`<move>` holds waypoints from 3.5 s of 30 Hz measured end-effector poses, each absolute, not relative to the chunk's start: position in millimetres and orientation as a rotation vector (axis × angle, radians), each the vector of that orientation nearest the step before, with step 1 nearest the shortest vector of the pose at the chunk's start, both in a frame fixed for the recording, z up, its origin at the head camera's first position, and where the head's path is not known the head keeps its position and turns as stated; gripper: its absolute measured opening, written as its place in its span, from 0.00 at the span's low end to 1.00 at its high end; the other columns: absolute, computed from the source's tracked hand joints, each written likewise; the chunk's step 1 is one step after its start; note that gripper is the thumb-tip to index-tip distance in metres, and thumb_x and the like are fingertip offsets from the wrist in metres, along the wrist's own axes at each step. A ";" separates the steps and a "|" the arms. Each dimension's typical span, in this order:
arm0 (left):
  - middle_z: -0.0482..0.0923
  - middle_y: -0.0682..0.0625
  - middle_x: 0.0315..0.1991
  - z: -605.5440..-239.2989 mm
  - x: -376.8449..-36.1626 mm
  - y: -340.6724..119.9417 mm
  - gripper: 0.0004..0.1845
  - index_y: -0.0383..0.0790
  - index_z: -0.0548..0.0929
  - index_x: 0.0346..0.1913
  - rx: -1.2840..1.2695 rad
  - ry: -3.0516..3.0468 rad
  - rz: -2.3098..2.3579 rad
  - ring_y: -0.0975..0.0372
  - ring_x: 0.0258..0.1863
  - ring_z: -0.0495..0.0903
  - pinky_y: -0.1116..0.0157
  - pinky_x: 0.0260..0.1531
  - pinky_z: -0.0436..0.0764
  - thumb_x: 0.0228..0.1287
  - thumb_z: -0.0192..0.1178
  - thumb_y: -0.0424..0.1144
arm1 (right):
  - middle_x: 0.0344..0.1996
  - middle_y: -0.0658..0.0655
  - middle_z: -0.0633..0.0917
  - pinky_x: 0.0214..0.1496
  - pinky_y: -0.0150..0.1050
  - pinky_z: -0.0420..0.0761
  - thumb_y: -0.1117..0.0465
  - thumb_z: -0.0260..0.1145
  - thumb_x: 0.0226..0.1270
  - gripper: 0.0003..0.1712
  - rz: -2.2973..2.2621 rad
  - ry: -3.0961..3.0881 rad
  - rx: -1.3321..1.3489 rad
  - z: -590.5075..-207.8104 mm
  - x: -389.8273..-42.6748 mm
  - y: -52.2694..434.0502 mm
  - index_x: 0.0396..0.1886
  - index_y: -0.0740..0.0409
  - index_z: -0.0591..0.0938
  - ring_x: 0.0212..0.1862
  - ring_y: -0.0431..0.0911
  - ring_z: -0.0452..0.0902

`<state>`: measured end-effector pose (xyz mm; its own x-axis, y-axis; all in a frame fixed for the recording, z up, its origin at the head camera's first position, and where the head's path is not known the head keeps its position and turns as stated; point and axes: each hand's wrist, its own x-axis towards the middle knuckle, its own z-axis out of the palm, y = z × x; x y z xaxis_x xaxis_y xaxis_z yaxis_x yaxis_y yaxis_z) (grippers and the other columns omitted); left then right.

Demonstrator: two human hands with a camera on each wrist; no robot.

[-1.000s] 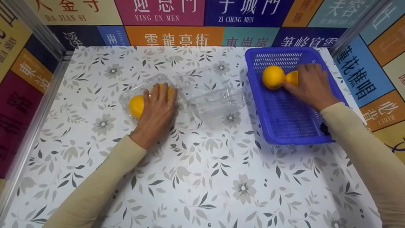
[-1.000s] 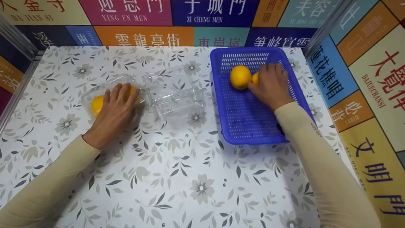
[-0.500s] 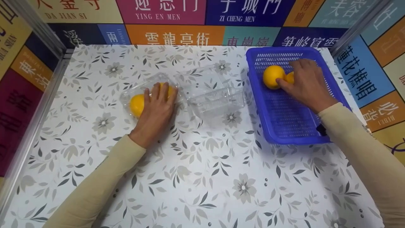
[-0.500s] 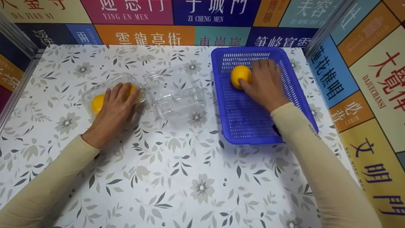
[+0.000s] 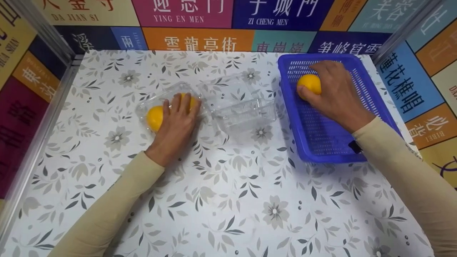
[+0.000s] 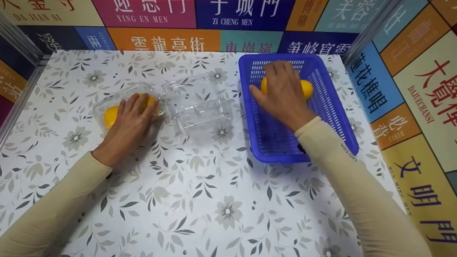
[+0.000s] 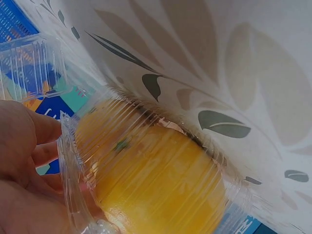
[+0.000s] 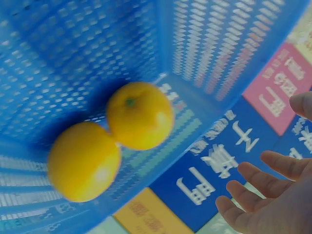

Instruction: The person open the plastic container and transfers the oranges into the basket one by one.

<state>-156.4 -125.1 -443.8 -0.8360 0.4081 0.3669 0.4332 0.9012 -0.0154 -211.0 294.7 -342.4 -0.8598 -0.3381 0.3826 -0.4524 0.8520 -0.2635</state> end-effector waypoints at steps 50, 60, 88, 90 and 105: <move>0.65 0.28 0.80 -442.2 -146.6 -132.3 0.28 0.34 0.70 0.83 -0.681 -2.767 -0.188 0.31 0.80 0.63 0.29 0.78 0.62 0.86 0.56 0.32 | 0.63 0.64 0.85 0.73 0.49 0.79 0.58 0.76 0.75 0.24 0.972 -2.401 1.127 -366.3 -126.9 154.9 0.63 0.68 0.85 0.67 0.56 0.79; 0.66 0.32 0.81 -441.5 -138.6 -136.3 0.28 0.38 0.72 0.81 -0.732 -2.768 -0.259 0.34 0.81 0.63 0.30 0.79 0.62 0.83 0.61 0.32 | 0.63 0.60 0.86 0.62 0.46 0.86 0.59 0.75 0.76 0.22 1.145 -2.480 1.117 -379.4 -111.7 141.7 0.63 0.64 0.86 0.66 0.50 0.82; 0.71 0.36 0.78 -442.6 -128.3 -149.3 0.26 0.42 0.79 0.77 -0.925 -2.662 -0.398 0.39 0.80 0.65 0.31 0.79 0.62 0.81 0.66 0.38 | 0.57 0.65 0.90 0.56 0.44 0.90 0.61 0.68 0.78 0.22 1.893 -2.863 0.719 -430.5 -104.9 105.6 0.64 0.69 0.84 0.56 0.53 0.89; 0.71 0.37 0.78 -441.9 -127.8 -149.4 0.26 0.42 0.79 0.77 -0.932 -2.668 -0.398 0.39 0.80 0.65 0.31 0.79 0.62 0.82 0.66 0.38 | 0.57 0.65 0.90 0.54 0.42 0.91 0.63 0.68 0.77 0.24 1.966 -2.858 0.672 -433.7 -105.8 103.6 0.67 0.70 0.82 0.56 0.54 0.89; 0.72 0.37 0.77 -440.0 -122.4 -151.1 0.22 0.41 0.81 0.74 -0.984 -2.664 -0.427 0.39 0.79 0.66 0.31 0.79 0.63 0.82 0.65 0.37 | 0.48 0.69 0.90 0.41 0.37 0.90 0.69 0.66 0.77 0.22 2.361 -2.691 0.385 -450.6 -115.7 86.9 0.66 0.75 0.80 0.41 0.49 0.89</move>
<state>-122.4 -151.1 -440.0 -0.7335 0.5846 0.3469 0.6637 0.7261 0.1796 -115.7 86.9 -450.6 -0.8747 -0.4422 -0.1983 0.1390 0.1631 -0.9768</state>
